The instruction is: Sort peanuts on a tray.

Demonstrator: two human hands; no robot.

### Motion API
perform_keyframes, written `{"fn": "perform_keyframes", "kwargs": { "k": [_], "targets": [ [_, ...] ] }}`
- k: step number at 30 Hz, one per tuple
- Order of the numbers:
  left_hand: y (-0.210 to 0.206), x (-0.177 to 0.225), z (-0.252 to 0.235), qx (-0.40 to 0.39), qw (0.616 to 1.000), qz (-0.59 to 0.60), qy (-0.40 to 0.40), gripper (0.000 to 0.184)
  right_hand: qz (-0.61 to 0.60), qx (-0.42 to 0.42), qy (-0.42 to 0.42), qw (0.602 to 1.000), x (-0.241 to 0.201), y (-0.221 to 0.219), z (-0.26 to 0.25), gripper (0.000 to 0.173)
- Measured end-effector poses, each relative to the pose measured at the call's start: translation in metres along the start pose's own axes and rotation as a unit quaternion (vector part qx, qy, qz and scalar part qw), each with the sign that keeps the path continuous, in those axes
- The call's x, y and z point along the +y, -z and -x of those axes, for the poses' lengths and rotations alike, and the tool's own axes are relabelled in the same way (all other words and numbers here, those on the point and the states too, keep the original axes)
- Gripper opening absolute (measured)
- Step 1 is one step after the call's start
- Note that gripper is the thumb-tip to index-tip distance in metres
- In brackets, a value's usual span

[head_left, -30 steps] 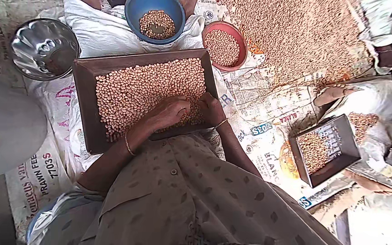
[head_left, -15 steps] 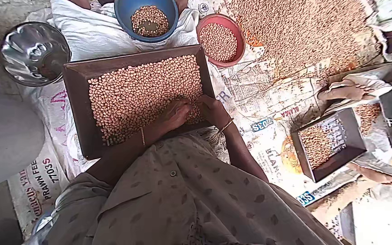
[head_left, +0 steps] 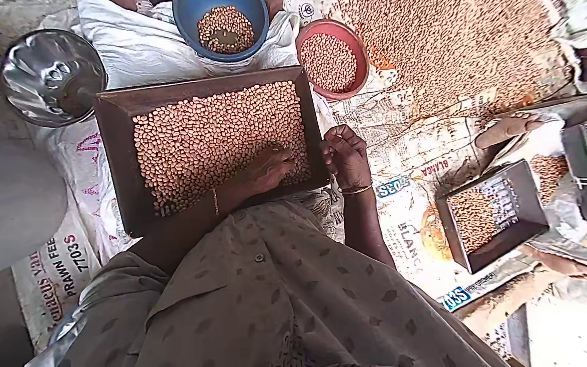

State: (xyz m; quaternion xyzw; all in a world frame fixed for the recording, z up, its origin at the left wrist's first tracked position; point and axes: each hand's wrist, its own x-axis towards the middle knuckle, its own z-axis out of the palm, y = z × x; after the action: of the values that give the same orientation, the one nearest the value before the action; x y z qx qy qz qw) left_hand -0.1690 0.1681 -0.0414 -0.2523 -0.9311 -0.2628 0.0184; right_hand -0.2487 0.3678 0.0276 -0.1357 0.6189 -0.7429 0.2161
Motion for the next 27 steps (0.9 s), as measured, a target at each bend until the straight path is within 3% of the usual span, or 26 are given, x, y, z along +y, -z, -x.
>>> {"fn": "perform_keyframes", "kwargs": {
  "k": [3,6,9,12,13,15,18,20,22,24,27],
  "targets": [
    [-0.001,0.004,-0.004,-0.015,0.999,-0.034,-0.015,0.024,-0.043,0.055,-0.033,0.997,0.002,0.017,-0.002,0.021],
    [-0.001,0.007,-0.003,0.011,0.999,-0.035,-0.032,0.023,0.056,0.033,-0.057,0.996,0.006,0.019,0.003,0.018],
    [-0.009,0.001,-0.001,0.056,0.998,-0.011,-0.027,0.018,0.212,-0.019,-0.020,0.977,0.010,0.015,0.005,0.016],
    [0.004,0.006,0.000,0.086,0.982,0.138,0.091,0.014,0.353,-0.050,-0.010,0.934,0.010,0.010,0.005,0.021],
    [0.014,0.012,0.002,0.119,0.953,0.232,0.154,0.014,0.362,-0.055,-0.016,0.931,0.008,0.005,0.006,0.021],
    [0.039,0.027,0.007,0.131,0.849,0.426,0.285,0.021,0.354,-0.072,-0.009,0.932,0.007,-0.006,0.004,0.023],
    [0.043,0.026,0.009,0.087,0.687,0.633,0.346,0.041,0.344,-0.143,0.074,0.925,-0.001,-0.027,0.008,0.024],
    [0.045,0.026,0.010,0.041,0.653,0.667,0.357,0.055,0.394,-0.137,0.168,0.893,-0.005,-0.036,0.006,0.025],
    [0.050,0.028,0.010,0.034,0.641,0.668,0.376,0.053,0.472,-0.074,0.225,0.849,0.000,-0.028,-0.003,0.022],
    [0.054,0.029,0.012,0.065,0.619,0.674,0.397,0.036,0.551,-0.055,0.215,0.804,0.011,-0.009,-0.014,0.016],
    [0.048,0.014,0.027,0.137,0.596,0.692,0.384,0.019,0.659,-0.103,0.153,0.729,0.028,0.005,-0.015,0.013]
  ]
}}
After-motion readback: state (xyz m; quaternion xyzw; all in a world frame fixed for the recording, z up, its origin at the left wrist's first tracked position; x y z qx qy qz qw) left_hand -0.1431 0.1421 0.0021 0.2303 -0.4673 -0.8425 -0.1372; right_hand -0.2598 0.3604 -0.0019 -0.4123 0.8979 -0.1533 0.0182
